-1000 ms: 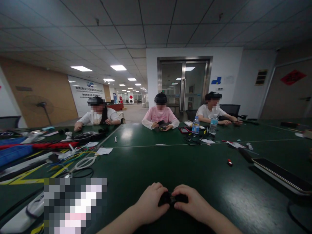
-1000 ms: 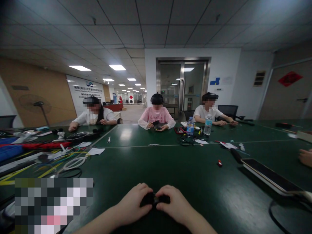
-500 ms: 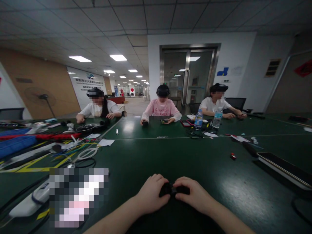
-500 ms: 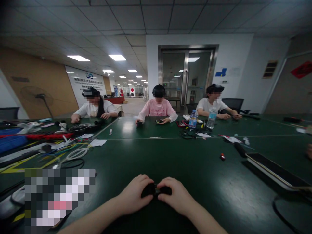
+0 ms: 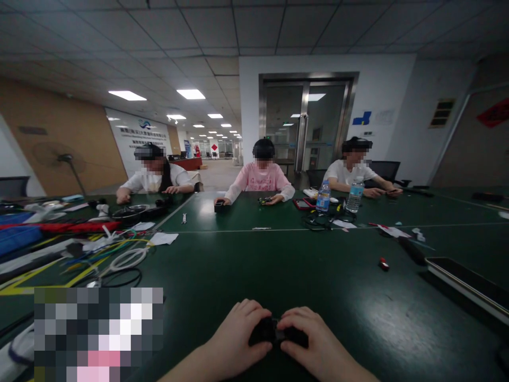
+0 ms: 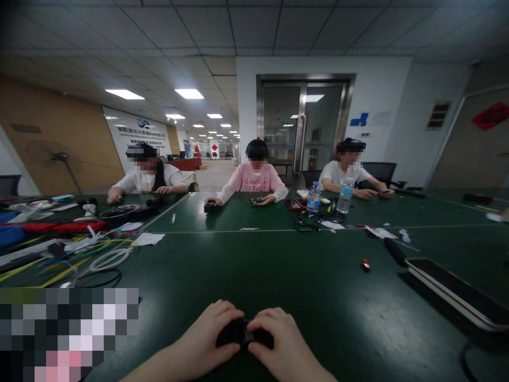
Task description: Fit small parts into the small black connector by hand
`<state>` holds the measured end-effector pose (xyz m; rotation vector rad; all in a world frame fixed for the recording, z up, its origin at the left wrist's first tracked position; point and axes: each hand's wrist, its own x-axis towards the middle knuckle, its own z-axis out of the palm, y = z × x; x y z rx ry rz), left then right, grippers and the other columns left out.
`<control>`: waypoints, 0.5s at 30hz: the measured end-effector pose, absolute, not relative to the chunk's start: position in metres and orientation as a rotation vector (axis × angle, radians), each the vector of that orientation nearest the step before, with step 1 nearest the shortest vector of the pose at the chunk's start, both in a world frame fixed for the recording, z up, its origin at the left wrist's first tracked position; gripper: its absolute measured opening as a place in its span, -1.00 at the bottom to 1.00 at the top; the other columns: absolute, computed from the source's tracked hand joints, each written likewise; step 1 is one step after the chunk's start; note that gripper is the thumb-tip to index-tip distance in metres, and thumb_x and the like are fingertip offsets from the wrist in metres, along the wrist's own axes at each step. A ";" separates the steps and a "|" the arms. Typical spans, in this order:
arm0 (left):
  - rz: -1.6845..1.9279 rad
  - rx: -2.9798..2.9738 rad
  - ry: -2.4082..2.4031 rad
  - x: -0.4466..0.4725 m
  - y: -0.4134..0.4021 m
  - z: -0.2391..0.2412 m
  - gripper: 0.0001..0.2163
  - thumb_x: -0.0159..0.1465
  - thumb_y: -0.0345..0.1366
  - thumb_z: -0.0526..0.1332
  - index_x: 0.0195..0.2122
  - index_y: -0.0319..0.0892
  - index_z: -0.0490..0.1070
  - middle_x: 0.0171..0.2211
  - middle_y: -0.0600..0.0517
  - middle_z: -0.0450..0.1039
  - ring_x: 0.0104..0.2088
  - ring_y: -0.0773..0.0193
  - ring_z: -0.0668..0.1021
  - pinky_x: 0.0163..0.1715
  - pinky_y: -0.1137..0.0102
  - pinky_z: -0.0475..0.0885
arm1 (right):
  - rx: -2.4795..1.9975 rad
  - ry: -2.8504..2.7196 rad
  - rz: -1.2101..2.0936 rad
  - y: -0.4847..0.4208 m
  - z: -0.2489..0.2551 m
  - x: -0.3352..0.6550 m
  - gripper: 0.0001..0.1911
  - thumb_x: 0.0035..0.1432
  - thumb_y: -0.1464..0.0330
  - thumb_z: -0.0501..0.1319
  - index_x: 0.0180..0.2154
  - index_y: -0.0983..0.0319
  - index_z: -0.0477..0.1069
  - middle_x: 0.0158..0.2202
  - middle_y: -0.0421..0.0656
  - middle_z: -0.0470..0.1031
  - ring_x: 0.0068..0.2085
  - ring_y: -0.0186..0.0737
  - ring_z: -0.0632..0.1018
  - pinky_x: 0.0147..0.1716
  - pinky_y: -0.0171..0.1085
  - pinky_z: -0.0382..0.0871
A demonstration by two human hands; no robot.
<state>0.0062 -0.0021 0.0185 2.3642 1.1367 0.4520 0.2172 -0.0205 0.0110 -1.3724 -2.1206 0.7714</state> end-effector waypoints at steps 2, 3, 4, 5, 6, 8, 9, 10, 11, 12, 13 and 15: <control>0.457 2.356 1.142 0.007 -0.003 0.019 -0.60 0.07 -0.38 0.27 -0.02 -0.12 0.35 -0.10 -0.03 0.36 -0.10 0.10 0.38 -0.08 0.25 0.28 | -1.377 -2.129 0.772 -0.020 0.010 0.217 -0.71 -0.06 0.40 0.31 -0.22 0.05 0.50 -0.11 -0.18 0.51 -0.06 -0.10 0.45 -0.04 -0.15 0.25; 0.459 2.356 1.144 0.008 -0.004 0.019 -0.59 0.06 -0.39 0.27 -0.03 -0.13 0.35 -0.11 -0.03 0.36 -0.10 0.10 0.38 -0.07 0.25 0.27 | -1.379 -2.129 0.775 -0.020 0.010 0.216 -0.71 -0.07 0.40 0.31 -0.22 0.05 0.50 -0.11 -0.18 0.51 -0.05 -0.10 0.45 -0.04 -0.16 0.25; 0.459 2.358 1.144 0.008 -0.004 0.018 -0.59 0.05 -0.40 0.27 -0.03 -0.13 0.35 -0.11 -0.03 0.36 -0.10 0.10 0.38 -0.07 0.25 0.27 | -1.382 -2.125 0.775 -0.019 0.010 0.216 -0.71 -0.06 0.41 0.30 -0.22 0.05 0.50 -0.11 -0.18 0.51 -0.05 -0.10 0.45 -0.04 -0.16 0.25; 0.461 2.359 1.146 0.008 -0.004 0.017 -0.57 0.04 -0.41 0.27 -0.02 -0.13 0.35 -0.10 -0.03 0.36 -0.10 0.10 0.38 -0.06 0.24 0.26 | -1.385 -2.122 0.774 -0.019 0.010 0.216 -0.72 -0.06 0.41 0.29 -0.23 0.05 0.50 -0.11 -0.18 0.51 -0.05 -0.10 0.45 -0.04 -0.16 0.25; 0.466 2.358 1.147 0.008 -0.004 0.016 -0.55 0.03 -0.42 0.27 -0.01 -0.13 0.33 -0.09 -0.03 0.35 -0.09 0.10 0.38 -0.05 0.24 0.26 | -1.386 -2.120 0.772 -0.019 0.010 0.216 -0.73 -0.05 0.43 0.28 -0.24 0.06 0.50 -0.12 -0.18 0.51 -0.05 -0.11 0.45 -0.04 -0.16 0.24; 0.476 2.350 1.148 0.007 -0.003 0.013 -0.50 0.03 -0.41 0.28 0.04 -0.11 0.29 -0.07 -0.03 0.34 -0.07 0.10 0.37 -0.04 0.24 0.25 | -1.388 -2.114 0.769 -0.019 0.009 0.215 -0.74 -0.05 0.44 0.27 -0.25 0.06 0.51 -0.12 -0.18 0.51 -0.05 -0.11 0.45 -0.04 -0.16 0.24; 0.478 2.346 1.147 0.006 -0.002 0.012 -0.49 0.05 -0.39 0.29 0.06 -0.09 0.27 -0.05 -0.03 0.34 -0.07 0.11 0.37 -0.03 0.25 0.25 | -1.388 -2.113 0.769 -0.019 0.009 0.215 -0.74 -0.04 0.44 0.27 -0.25 0.06 0.51 -0.11 -0.18 0.50 -0.05 -0.11 0.45 -0.04 -0.16 0.24; 0.478 2.344 1.146 0.006 -0.002 0.011 -0.50 0.06 -0.37 0.29 0.06 -0.08 0.27 -0.05 -0.02 0.34 -0.07 0.11 0.37 -0.04 0.25 0.26 | -1.387 -2.110 0.769 -0.019 0.009 0.215 -0.74 -0.04 0.44 0.27 -0.25 0.05 0.51 -0.11 -0.18 0.50 -0.04 -0.11 0.44 -0.04 -0.16 0.24; 0.476 2.346 1.145 0.005 -0.002 0.010 -0.52 0.08 -0.35 0.29 0.05 -0.06 0.28 -0.05 -0.01 0.34 -0.07 0.12 0.37 -0.04 0.26 0.26 | -1.385 -2.108 0.769 -0.020 0.009 0.216 -0.73 -0.05 0.43 0.28 -0.24 0.04 0.50 -0.10 -0.18 0.50 -0.04 -0.11 0.44 -0.04 -0.15 0.24; 0.475 2.348 1.144 0.005 -0.002 0.009 -0.55 0.09 -0.34 0.28 0.03 -0.05 0.29 -0.06 0.00 0.34 -0.08 0.13 0.38 -0.05 0.27 0.27 | -1.384 -2.105 0.768 -0.020 0.008 0.216 -0.71 -0.06 0.43 0.29 -0.23 0.04 0.50 -0.09 -0.19 0.49 -0.03 -0.11 0.44 -0.03 -0.15 0.23; 0.477 2.351 1.145 0.004 -0.002 0.009 -0.57 0.10 -0.34 0.28 0.01 -0.05 0.31 -0.06 0.01 0.35 -0.08 0.13 0.38 -0.06 0.27 0.27 | -1.383 -2.103 0.766 -0.020 0.008 0.216 -0.70 -0.06 0.43 0.29 -0.22 0.04 0.49 -0.08 -0.19 0.49 -0.03 -0.11 0.44 -0.02 -0.15 0.23; 0.482 2.357 1.147 0.005 -0.003 0.011 -0.60 0.10 -0.36 0.27 -0.01 -0.07 0.33 -0.07 0.00 0.35 -0.08 0.14 0.38 -0.05 0.28 0.27 | -1.386 -2.103 0.760 -0.020 0.009 0.216 -0.70 -0.06 0.42 0.29 -0.21 0.04 0.49 -0.08 -0.19 0.48 -0.03 -0.11 0.44 -0.01 -0.15 0.23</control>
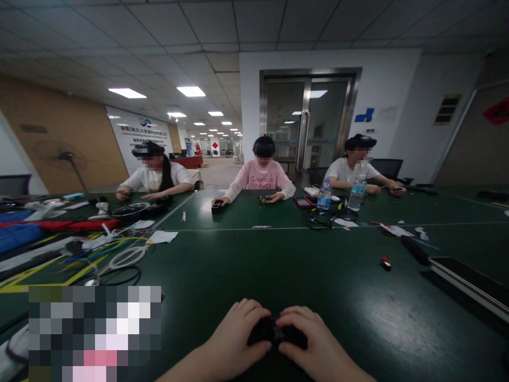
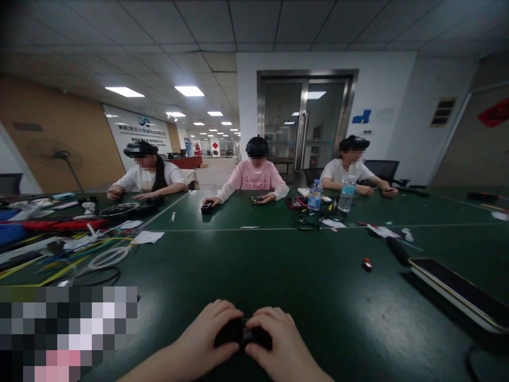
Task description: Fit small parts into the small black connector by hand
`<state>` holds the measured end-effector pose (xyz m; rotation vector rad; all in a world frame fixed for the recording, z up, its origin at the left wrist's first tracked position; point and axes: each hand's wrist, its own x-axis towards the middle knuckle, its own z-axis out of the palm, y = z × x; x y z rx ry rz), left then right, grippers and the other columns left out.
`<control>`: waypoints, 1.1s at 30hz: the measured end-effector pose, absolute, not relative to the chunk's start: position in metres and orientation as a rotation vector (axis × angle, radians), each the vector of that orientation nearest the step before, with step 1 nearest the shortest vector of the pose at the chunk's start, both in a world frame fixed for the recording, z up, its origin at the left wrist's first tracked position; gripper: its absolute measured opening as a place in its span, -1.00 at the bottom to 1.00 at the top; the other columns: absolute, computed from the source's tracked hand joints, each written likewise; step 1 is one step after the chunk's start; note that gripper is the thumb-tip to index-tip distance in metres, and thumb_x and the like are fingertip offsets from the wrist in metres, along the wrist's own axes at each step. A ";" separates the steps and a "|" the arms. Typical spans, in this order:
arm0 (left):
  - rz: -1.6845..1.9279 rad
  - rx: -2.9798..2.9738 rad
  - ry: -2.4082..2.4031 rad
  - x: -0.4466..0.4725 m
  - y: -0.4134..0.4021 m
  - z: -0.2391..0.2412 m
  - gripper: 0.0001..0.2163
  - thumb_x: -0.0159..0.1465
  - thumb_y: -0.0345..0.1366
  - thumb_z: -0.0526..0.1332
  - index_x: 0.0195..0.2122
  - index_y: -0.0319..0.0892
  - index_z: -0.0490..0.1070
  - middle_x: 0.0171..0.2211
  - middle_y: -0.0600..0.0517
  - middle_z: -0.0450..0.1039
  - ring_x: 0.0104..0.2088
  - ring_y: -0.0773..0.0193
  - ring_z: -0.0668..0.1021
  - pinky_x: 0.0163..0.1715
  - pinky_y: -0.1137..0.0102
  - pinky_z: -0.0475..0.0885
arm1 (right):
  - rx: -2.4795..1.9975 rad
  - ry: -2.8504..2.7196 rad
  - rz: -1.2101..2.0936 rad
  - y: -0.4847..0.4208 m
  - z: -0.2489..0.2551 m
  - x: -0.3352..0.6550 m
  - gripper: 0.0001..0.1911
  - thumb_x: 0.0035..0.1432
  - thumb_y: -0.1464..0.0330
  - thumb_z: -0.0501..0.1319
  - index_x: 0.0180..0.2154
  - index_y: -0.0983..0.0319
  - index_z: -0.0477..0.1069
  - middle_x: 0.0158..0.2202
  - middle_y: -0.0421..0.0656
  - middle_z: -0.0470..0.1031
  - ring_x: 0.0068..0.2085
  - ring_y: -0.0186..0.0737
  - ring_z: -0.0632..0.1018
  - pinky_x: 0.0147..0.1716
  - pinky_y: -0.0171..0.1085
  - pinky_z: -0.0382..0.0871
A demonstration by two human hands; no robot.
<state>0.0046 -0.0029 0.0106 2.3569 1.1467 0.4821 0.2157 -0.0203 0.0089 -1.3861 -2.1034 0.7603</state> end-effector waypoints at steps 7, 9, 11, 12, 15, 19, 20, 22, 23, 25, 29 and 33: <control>0.490 2.354 1.143 0.006 -0.005 0.017 -0.50 0.06 -0.35 0.27 0.06 -0.12 0.26 -0.03 -0.06 0.35 -0.05 0.10 0.37 0.01 0.22 0.23 | -1.394 -2.110 0.759 -0.022 0.012 0.215 -0.72 0.00 0.41 0.23 -0.20 0.07 0.49 -0.06 -0.15 0.48 -0.02 -0.11 0.44 0.00 -0.14 0.24; 0.482 2.351 1.137 0.006 -0.005 0.016 -0.52 0.05 -0.33 0.28 0.04 -0.10 0.28 -0.04 -0.05 0.35 -0.06 0.09 0.37 -0.01 0.22 0.25 | -1.381 -2.099 0.751 -0.022 0.011 0.216 -0.73 0.00 0.40 0.23 -0.20 0.07 0.49 -0.07 -0.16 0.48 -0.02 -0.09 0.45 0.00 -0.13 0.25; 0.481 2.355 1.132 0.007 -0.004 0.015 -0.58 0.06 -0.33 0.27 -0.01 -0.10 0.32 -0.06 -0.04 0.35 -0.08 0.10 0.38 -0.04 0.25 0.27 | -1.374 -2.094 0.735 -0.022 0.010 0.216 -0.72 -0.03 0.40 0.26 -0.20 0.06 0.49 -0.07 -0.16 0.49 -0.02 -0.08 0.45 -0.01 -0.12 0.26; 0.484 2.360 1.131 0.007 -0.003 0.014 -0.60 0.07 -0.35 0.26 -0.03 -0.10 0.34 -0.07 -0.03 0.36 -0.09 0.10 0.38 -0.06 0.26 0.27 | -1.374 -2.092 0.730 -0.021 0.009 0.216 -0.71 -0.04 0.40 0.27 -0.20 0.06 0.49 -0.07 -0.16 0.49 -0.03 -0.07 0.45 -0.01 -0.12 0.26; 0.498 2.372 1.132 0.008 -0.003 0.015 -0.65 0.05 -0.40 0.24 -0.10 -0.11 0.34 -0.11 -0.02 0.38 -0.11 0.12 0.38 -0.07 0.27 0.27 | -1.365 -2.089 0.748 -0.020 0.007 0.215 -0.74 -0.02 0.39 0.27 -0.22 0.05 0.49 -0.08 -0.17 0.50 -0.04 -0.08 0.45 -0.02 -0.13 0.26; 0.543 2.325 1.142 0.009 -0.007 0.017 -0.68 0.05 -0.42 0.21 -0.14 -0.13 0.31 -0.15 -0.02 0.39 -0.15 0.14 0.40 -0.12 0.29 0.29 | -1.319 -2.036 0.845 -0.020 0.008 0.214 -0.75 0.00 0.42 0.25 -0.22 0.08 0.49 -0.06 -0.16 0.47 -0.01 -0.09 0.45 0.01 -0.13 0.26; 0.564 2.293 1.137 0.010 -0.009 0.018 -0.68 0.06 -0.41 0.20 -0.13 -0.14 0.30 -0.17 -0.02 0.39 -0.18 0.15 0.42 -0.15 0.31 0.31 | -1.298 -2.006 0.880 -0.020 0.009 0.214 -0.75 0.01 0.43 0.24 -0.21 0.10 0.49 -0.04 -0.15 0.45 0.00 -0.10 0.44 0.02 -0.13 0.26; 0.612 2.199 1.089 0.011 -0.012 0.017 -0.69 0.09 -0.42 0.17 -0.12 -0.15 0.25 -0.25 0.01 0.40 -0.27 0.21 0.44 -0.27 0.38 0.35 | -1.237 -1.953 0.928 -0.021 0.013 0.214 -0.75 0.02 0.44 0.23 -0.21 0.13 0.48 -0.03 -0.12 0.43 0.01 -0.12 0.44 0.05 -0.15 0.26; 0.641 2.143 1.044 0.012 -0.013 0.017 -0.69 0.10 -0.42 0.15 -0.11 -0.15 0.22 -0.29 0.03 0.39 -0.32 0.25 0.45 -0.32 0.41 0.35 | -1.210 -1.934 0.946 -0.022 0.015 0.214 -0.77 0.02 0.45 0.23 -0.22 0.14 0.48 -0.04 -0.12 0.43 0.01 -0.12 0.44 0.05 -0.16 0.27; 0.703 2.033 0.948 0.014 -0.014 0.013 -0.69 0.12 -0.44 0.14 -0.10 -0.15 0.17 -0.30 0.05 0.40 -0.34 0.28 0.46 -0.36 0.45 0.36 | -1.181 -1.925 0.954 -0.024 0.019 0.215 -0.78 0.03 0.44 0.23 -0.23 0.14 0.48 -0.04 -0.12 0.42 0.01 -0.12 0.44 0.04 -0.15 0.28; 0.745 1.860 0.844 0.014 -0.013 0.007 -0.60 0.10 -0.46 0.20 -0.05 -0.15 0.14 -0.16 0.00 0.41 -0.19 0.23 0.49 -0.23 0.38 0.40 | -1.186 -1.944 0.937 -0.027 0.023 0.215 -0.79 0.03 0.43 0.23 -0.23 0.11 0.48 -0.04 -0.12 0.41 0.00 -0.11 0.44 0.03 -0.14 0.31; 0.711 1.782 0.788 0.012 -0.009 0.006 -0.58 0.12 -0.41 0.26 0.00 -0.17 0.18 -0.10 -0.04 0.41 -0.10 0.16 0.49 -0.12 0.28 0.39 | -1.188 -1.957 0.955 -0.026 0.024 0.215 -0.78 0.03 0.43 0.23 -0.23 0.11 0.48 -0.05 -0.13 0.41 0.00 -0.12 0.44 0.04 -0.14 0.31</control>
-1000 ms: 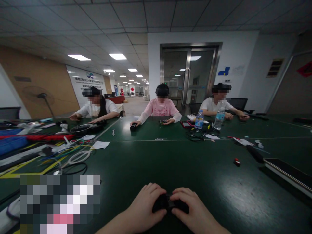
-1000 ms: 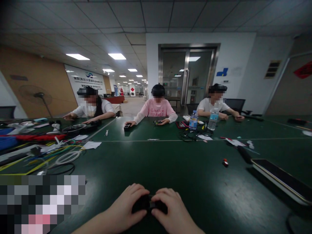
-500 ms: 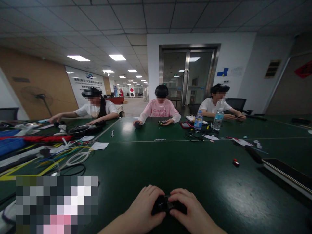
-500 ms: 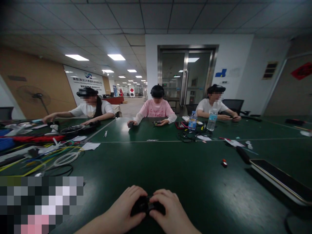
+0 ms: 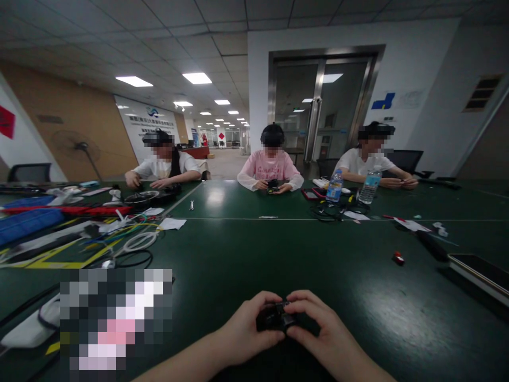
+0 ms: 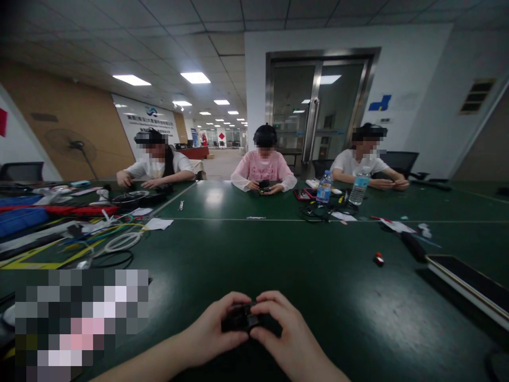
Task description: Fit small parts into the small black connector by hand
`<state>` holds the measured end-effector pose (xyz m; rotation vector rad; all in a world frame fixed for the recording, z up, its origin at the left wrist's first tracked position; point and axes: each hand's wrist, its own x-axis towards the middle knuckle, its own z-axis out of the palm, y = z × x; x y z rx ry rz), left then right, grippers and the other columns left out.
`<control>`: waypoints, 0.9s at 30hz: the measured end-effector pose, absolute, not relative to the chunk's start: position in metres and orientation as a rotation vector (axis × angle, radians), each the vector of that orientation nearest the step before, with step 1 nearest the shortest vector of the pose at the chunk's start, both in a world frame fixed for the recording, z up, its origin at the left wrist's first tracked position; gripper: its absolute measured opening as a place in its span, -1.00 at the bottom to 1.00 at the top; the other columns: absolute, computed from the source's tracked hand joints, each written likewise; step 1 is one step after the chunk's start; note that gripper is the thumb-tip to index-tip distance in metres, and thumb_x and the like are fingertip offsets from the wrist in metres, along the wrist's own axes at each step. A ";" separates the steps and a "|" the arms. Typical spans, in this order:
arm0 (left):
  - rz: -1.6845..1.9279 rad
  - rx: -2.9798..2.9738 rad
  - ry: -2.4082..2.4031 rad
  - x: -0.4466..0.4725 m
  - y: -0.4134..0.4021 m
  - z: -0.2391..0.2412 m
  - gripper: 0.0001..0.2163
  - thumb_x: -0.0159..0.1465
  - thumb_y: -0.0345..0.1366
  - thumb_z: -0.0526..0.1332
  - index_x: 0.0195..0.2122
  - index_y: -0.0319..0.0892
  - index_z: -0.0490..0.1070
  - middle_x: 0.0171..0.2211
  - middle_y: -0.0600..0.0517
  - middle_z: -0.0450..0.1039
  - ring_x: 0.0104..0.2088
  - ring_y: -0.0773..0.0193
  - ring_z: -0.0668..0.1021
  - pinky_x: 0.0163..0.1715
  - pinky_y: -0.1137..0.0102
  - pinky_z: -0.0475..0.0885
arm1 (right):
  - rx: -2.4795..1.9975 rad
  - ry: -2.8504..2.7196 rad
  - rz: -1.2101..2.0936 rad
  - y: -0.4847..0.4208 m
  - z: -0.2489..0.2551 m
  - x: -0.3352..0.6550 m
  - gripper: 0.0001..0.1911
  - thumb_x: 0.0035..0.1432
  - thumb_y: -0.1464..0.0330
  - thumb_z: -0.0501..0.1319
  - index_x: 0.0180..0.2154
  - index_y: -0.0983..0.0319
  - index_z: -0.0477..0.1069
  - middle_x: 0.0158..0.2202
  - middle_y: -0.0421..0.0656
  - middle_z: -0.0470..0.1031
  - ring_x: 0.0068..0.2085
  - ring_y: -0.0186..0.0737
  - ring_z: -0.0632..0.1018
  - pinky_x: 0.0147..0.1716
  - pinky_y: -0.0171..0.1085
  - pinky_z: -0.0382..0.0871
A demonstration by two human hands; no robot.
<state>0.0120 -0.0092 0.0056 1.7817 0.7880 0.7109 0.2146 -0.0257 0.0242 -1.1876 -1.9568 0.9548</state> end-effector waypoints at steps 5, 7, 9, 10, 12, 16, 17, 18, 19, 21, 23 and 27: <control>0.695 1.711 0.753 0.011 -0.008 0.006 -0.61 0.14 -0.41 0.25 -0.01 -0.17 0.20 -0.10 -0.04 0.42 -0.11 0.17 0.50 -0.13 0.27 0.38 | -1.181 -1.940 0.972 -0.024 0.020 0.216 -0.78 0.05 0.40 0.21 -0.21 0.10 0.48 -0.02 -0.12 0.40 0.03 -0.11 0.42 0.07 -0.11 0.27; 0.705 1.665 0.728 0.012 -0.007 0.005 -0.60 0.14 -0.41 0.26 -0.01 -0.17 0.20 -0.09 -0.04 0.41 -0.09 0.16 0.49 -0.11 0.25 0.37 | -1.181 -1.933 0.974 -0.025 0.019 0.216 -0.78 0.06 0.40 0.20 -0.20 0.10 0.48 -0.01 -0.12 0.40 0.04 -0.11 0.42 0.08 -0.10 0.27; 0.718 1.643 0.707 0.011 -0.007 0.004 -0.59 0.13 -0.42 0.27 -0.01 -0.17 0.19 -0.09 -0.05 0.41 -0.08 0.15 0.48 -0.11 0.24 0.37 | -1.179 -1.927 0.979 -0.025 0.018 0.217 -0.78 0.07 0.40 0.20 -0.19 0.10 0.47 0.00 -0.12 0.39 0.05 -0.10 0.41 0.08 -0.10 0.26; 0.724 1.645 0.703 0.011 -0.007 0.003 -0.59 0.13 -0.44 0.26 -0.01 -0.17 0.19 -0.09 -0.05 0.40 -0.08 0.15 0.48 -0.10 0.24 0.37 | -1.176 -1.925 0.983 -0.026 0.018 0.217 -0.78 0.08 0.39 0.20 -0.19 0.10 0.47 0.01 -0.13 0.38 0.06 -0.10 0.41 0.09 -0.10 0.25; 0.733 1.658 0.711 0.011 -0.008 0.003 -0.60 0.13 -0.46 0.25 -0.02 -0.17 0.18 -0.09 -0.04 0.40 -0.08 0.17 0.48 -0.10 0.25 0.36 | -1.171 -1.924 0.986 -0.027 0.018 0.217 -0.78 0.10 0.38 0.19 -0.18 0.09 0.47 0.03 -0.13 0.37 0.06 -0.09 0.40 0.09 -0.10 0.25; 0.735 1.668 0.727 0.011 -0.008 0.002 -0.63 0.15 -0.46 0.22 -0.03 -0.16 0.18 -0.11 -0.01 0.40 -0.12 0.21 0.49 -0.13 0.27 0.38 | -1.171 -1.935 0.962 -0.028 0.017 0.216 -0.78 0.12 0.38 0.17 -0.17 0.07 0.46 0.03 -0.14 0.37 0.07 -0.10 0.40 0.08 -0.11 0.26; 0.739 1.674 0.726 0.012 -0.008 0.002 -0.63 0.15 -0.46 0.22 -0.03 -0.16 0.18 -0.11 -0.01 0.40 -0.11 0.20 0.49 -0.12 0.27 0.37 | -1.171 -1.936 0.951 -0.028 0.017 0.216 -0.78 0.13 0.38 0.17 -0.16 0.07 0.46 0.03 -0.14 0.37 0.07 -0.10 0.40 0.08 -0.11 0.26; 0.743 1.684 0.724 0.012 -0.008 0.002 -0.64 0.15 -0.46 0.22 -0.04 -0.17 0.18 -0.10 -0.02 0.40 -0.10 0.20 0.48 -0.11 0.26 0.37 | -1.171 -1.936 0.942 -0.028 0.016 0.216 -0.78 0.13 0.38 0.17 -0.16 0.07 0.46 0.03 -0.14 0.37 0.07 -0.10 0.40 0.08 -0.11 0.26; 0.747 1.694 0.722 0.012 -0.008 0.002 -0.64 0.15 -0.46 0.22 -0.04 -0.17 0.18 -0.10 -0.02 0.40 -0.09 0.19 0.48 -0.09 0.26 0.36 | -1.172 -1.934 0.932 -0.028 0.016 0.215 -0.78 0.13 0.38 0.17 -0.16 0.07 0.46 0.04 -0.13 0.36 0.07 -0.11 0.39 0.09 -0.11 0.26; 0.750 1.703 0.718 0.012 -0.008 0.002 -0.64 0.15 -0.46 0.21 -0.03 -0.17 0.19 -0.10 -0.03 0.40 -0.09 0.19 0.47 -0.09 0.25 0.35 | -1.182 -1.936 0.916 -0.028 0.015 0.215 -0.78 0.14 0.37 0.16 -0.15 0.07 0.45 0.05 -0.12 0.35 0.09 -0.11 0.38 0.10 -0.10 0.24; 0.752 1.695 0.715 0.012 -0.008 0.002 -0.64 0.16 -0.46 0.20 -0.03 -0.17 0.18 -0.10 -0.03 0.39 -0.10 0.18 0.47 -0.10 0.24 0.35 | -1.198 -1.942 0.907 -0.028 0.014 0.215 -0.78 0.15 0.36 0.16 -0.14 0.07 0.45 0.06 -0.12 0.34 0.11 -0.11 0.37 0.12 -0.10 0.23; 0.763 1.676 0.711 0.013 -0.008 0.003 -0.64 0.16 -0.45 0.20 -0.03 -0.17 0.17 -0.09 -0.05 0.39 -0.11 0.18 0.47 -0.12 0.24 0.34 | -1.214 -1.930 0.897 -0.028 0.013 0.215 -0.78 0.15 0.35 0.16 -0.14 0.06 0.45 0.08 -0.13 0.33 0.12 -0.11 0.35 0.12 -0.10 0.22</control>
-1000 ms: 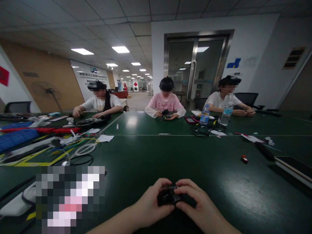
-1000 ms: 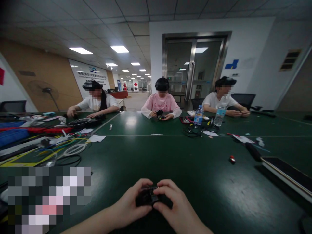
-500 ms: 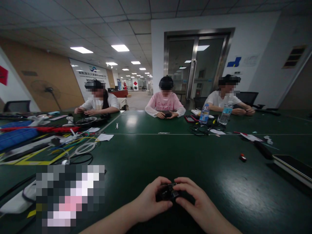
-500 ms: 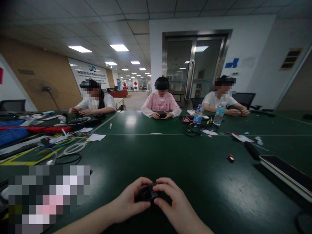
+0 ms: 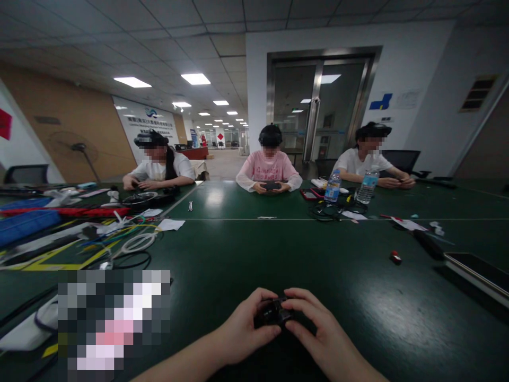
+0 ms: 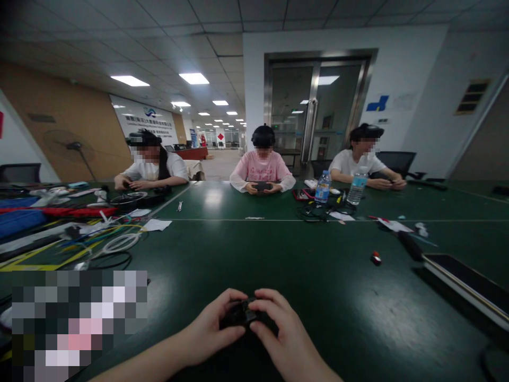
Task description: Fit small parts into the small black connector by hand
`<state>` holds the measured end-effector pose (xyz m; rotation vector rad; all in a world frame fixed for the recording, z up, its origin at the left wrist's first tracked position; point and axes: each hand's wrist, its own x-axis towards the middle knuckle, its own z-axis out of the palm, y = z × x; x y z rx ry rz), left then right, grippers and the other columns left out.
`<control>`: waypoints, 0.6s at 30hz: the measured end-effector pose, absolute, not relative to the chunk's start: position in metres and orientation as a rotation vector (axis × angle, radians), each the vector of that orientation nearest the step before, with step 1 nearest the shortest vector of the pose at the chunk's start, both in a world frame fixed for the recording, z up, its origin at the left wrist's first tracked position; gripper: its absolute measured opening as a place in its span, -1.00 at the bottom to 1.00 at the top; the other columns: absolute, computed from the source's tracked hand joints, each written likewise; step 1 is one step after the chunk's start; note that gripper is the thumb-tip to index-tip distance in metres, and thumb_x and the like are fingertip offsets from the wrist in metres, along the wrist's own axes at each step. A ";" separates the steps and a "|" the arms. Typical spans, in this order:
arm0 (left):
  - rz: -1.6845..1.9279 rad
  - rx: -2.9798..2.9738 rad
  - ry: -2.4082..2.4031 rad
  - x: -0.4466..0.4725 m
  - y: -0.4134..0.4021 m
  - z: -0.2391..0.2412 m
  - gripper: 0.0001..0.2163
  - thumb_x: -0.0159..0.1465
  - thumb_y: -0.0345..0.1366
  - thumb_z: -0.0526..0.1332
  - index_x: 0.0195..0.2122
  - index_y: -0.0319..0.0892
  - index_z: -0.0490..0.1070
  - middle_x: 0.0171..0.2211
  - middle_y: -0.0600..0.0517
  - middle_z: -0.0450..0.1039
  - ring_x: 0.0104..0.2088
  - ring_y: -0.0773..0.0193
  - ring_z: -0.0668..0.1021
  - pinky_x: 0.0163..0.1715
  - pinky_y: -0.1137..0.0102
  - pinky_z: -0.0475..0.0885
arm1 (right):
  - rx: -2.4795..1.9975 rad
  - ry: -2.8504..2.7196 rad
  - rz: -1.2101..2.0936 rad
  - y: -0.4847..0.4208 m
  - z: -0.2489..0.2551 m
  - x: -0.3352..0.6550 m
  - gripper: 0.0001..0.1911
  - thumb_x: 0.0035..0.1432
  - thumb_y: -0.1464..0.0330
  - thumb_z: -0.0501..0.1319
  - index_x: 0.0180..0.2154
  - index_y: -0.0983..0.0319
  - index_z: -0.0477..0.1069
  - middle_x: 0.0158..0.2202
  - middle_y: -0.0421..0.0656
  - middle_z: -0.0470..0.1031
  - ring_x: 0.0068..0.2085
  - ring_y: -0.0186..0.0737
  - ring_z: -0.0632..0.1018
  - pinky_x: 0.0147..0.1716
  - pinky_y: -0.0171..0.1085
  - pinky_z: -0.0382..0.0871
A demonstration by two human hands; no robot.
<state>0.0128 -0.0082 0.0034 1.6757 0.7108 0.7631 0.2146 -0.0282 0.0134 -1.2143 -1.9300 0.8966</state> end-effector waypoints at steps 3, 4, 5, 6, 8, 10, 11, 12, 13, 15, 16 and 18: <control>0.763 1.653 0.711 0.013 -0.009 0.005 -0.63 0.14 -0.44 0.22 -0.03 -0.16 0.18 -0.10 -0.04 0.38 -0.10 0.18 0.46 -0.12 0.25 0.34 | -1.215 -1.918 0.901 -0.028 0.014 0.214 -0.77 0.15 0.36 0.16 -0.14 0.07 0.45 0.07 -0.13 0.34 0.11 -0.10 0.36 0.12 -0.11 0.22; 0.762 1.650 0.711 0.012 -0.009 0.006 -0.62 0.14 -0.44 0.23 -0.03 -0.16 0.18 -0.10 -0.04 0.37 -0.11 0.18 0.46 -0.12 0.25 0.34 | -1.217 -1.916 0.905 -0.028 0.014 0.214 -0.77 0.14 0.36 0.16 -0.14 0.07 0.45 0.06 -0.13 0.34 0.11 -0.10 0.37 0.12 -0.10 0.23; 0.762 1.652 0.712 0.012 -0.009 0.007 -0.62 0.14 -0.43 0.23 -0.03 -0.16 0.18 -0.10 -0.03 0.37 -0.10 0.18 0.46 -0.12 0.25 0.34 | -1.218 -1.916 0.909 -0.028 0.014 0.214 -0.78 0.14 0.36 0.16 -0.14 0.07 0.45 0.06 -0.12 0.35 0.10 -0.09 0.37 0.11 -0.10 0.23; 0.763 1.658 0.714 0.012 -0.009 0.007 -0.62 0.14 -0.43 0.23 -0.03 -0.16 0.18 -0.10 -0.03 0.37 -0.10 0.18 0.46 -0.12 0.25 0.34 | -1.215 -1.916 0.912 -0.029 0.015 0.213 -0.78 0.14 0.37 0.16 -0.14 0.08 0.45 0.06 -0.12 0.35 0.10 -0.10 0.37 0.11 -0.10 0.23; 0.766 1.672 0.724 0.012 -0.010 0.008 -0.62 0.14 -0.44 0.22 -0.03 -0.17 0.18 -0.10 -0.04 0.37 -0.10 0.18 0.45 -0.11 0.26 0.33 | -1.202 -1.908 0.916 -0.029 0.014 0.213 -0.77 0.15 0.37 0.16 -0.14 0.08 0.44 0.06 -0.12 0.35 0.10 -0.11 0.38 0.11 -0.10 0.23; 0.767 1.680 0.745 0.013 -0.011 0.008 -0.64 0.15 -0.44 0.20 -0.03 -0.17 0.18 -0.12 -0.03 0.38 -0.12 0.19 0.45 -0.13 0.27 0.34 | -1.185 -1.872 0.919 -0.030 0.014 0.213 -0.78 0.15 0.35 0.16 -0.14 0.09 0.44 0.05 -0.11 0.36 0.09 -0.11 0.38 0.12 -0.10 0.23; 0.768 1.679 0.753 0.013 -0.011 0.008 -0.65 0.15 -0.44 0.19 -0.04 -0.17 0.18 -0.13 -0.03 0.38 -0.13 0.19 0.46 -0.14 0.27 0.34 | -1.179 -1.841 0.919 -0.029 0.014 0.213 -0.79 0.15 0.33 0.16 -0.15 0.09 0.44 0.04 -0.11 0.37 0.09 -0.10 0.38 0.12 -0.10 0.22; 0.773 1.678 0.758 0.013 -0.011 0.008 -0.65 0.15 -0.44 0.19 -0.04 -0.17 0.18 -0.13 -0.03 0.38 -0.14 0.19 0.45 -0.14 0.28 0.34 | -1.176 -1.803 0.918 -0.029 0.014 0.214 -0.80 0.15 0.31 0.16 -0.16 0.10 0.45 0.04 -0.10 0.38 0.09 -0.09 0.39 0.12 -0.09 0.22; 0.777 1.677 0.761 0.013 -0.010 0.007 -0.66 0.15 -0.44 0.19 -0.04 -0.17 0.18 -0.14 -0.03 0.37 -0.14 0.19 0.45 -0.15 0.28 0.33 | -1.174 -1.762 0.918 -0.027 0.014 0.215 -0.80 0.14 0.29 0.17 -0.17 0.12 0.45 0.03 -0.09 0.40 0.08 -0.07 0.39 0.11 -0.08 0.22; 0.781 1.681 0.768 0.013 -0.010 0.007 -0.66 0.15 -0.44 0.19 -0.05 -0.17 0.18 -0.14 -0.02 0.37 -0.14 0.19 0.45 -0.16 0.29 0.33 | -1.185 -1.677 0.924 -0.024 0.013 0.219 -0.77 0.12 0.23 0.18 -0.18 0.14 0.45 0.00 -0.07 0.44 0.06 -0.03 0.41 0.09 -0.06 0.24; 0.775 1.687 0.773 0.012 -0.009 0.006 -0.66 0.16 -0.43 0.19 -0.05 -0.17 0.18 -0.14 -0.03 0.37 -0.14 0.18 0.45 -0.16 0.29 0.33 | -1.194 -1.635 0.937 -0.022 0.013 0.221 -0.74 0.10 0.20 0.19 -0.17 0.15 0.45 -0.03 -0.06 0.46 0.04 -0.02 0.43 0.08 -0.05 0.26; 0.755 1.711 0.791 0.011 -0.009 0.005 -0.66 0.16 -0.44 0.19 -0.04 -0.17 0.19 -0.14 -0.02 0.36 -0.13 0.17 0.45 -0.16 0.29 0.33 | -1.212 -1.543 0.978 -0.018 0.013 0.225 -0.67 0.08 0.15 0.21 -0.15 0.16 0.45 -0.10 -0.06 0.51 -0.03 -0.02 0.49 0.02 -0.04 0.31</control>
